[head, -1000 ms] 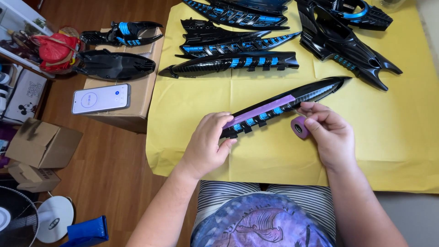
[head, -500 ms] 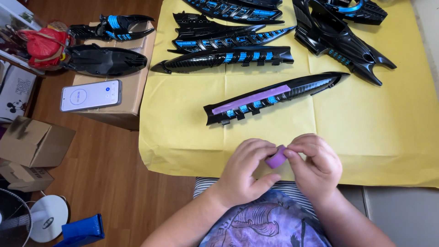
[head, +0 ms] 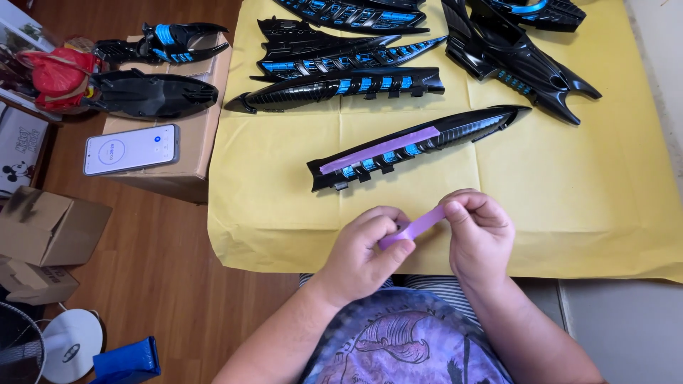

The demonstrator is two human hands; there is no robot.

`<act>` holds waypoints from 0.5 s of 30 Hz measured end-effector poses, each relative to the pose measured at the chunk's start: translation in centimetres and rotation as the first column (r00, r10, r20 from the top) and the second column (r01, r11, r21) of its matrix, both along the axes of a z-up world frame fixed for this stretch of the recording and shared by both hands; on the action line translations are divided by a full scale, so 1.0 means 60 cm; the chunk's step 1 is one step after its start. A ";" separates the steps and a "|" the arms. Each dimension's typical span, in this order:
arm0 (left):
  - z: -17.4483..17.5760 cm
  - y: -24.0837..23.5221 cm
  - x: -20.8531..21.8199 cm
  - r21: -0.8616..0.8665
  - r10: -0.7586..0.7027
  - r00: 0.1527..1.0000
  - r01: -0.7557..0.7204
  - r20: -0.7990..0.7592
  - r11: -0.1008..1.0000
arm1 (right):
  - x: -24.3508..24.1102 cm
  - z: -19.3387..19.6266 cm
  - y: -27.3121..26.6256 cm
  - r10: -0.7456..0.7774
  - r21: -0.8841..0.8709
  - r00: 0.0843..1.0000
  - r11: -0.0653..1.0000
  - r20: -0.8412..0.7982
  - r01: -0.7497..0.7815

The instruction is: Applying purple adhesive tape to black plastic prop armor pieces for decoration or assembly.

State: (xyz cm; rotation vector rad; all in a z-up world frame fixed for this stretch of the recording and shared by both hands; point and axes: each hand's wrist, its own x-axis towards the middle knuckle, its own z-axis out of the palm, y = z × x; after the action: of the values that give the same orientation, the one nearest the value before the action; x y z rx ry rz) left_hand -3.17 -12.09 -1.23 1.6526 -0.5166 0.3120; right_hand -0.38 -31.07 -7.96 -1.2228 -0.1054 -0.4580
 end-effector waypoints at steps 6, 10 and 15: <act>0.030 0.045 -0.003 0.152 0.165 0.986 -0.166 0.015 0.974 | 0.036 -0.011 -0.023 -0.078 0.186 0.992 0.978 -0.102 0.096; 0.036 0.076 0.001 0.289 0.334 0.931 -0.364 0.150 0.886 | 0.050 0.005 -0.018 -0.094 0.210 0.992 0.971 -0.089 0.111; 0.044 0.105 0.007 0.335 0.500 0.846 -0.533 0.187 0.777 | 0.060 0.022 -0.002 -0.062 0.075 0.994 0.995 -0.093 0.069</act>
State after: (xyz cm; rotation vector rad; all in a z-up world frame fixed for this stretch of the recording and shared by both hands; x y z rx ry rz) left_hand -2.74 -5.77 1.38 2.1581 -0.1719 0.7339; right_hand 3.22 -31.20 -6.64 -1.1707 0.0303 -0.4587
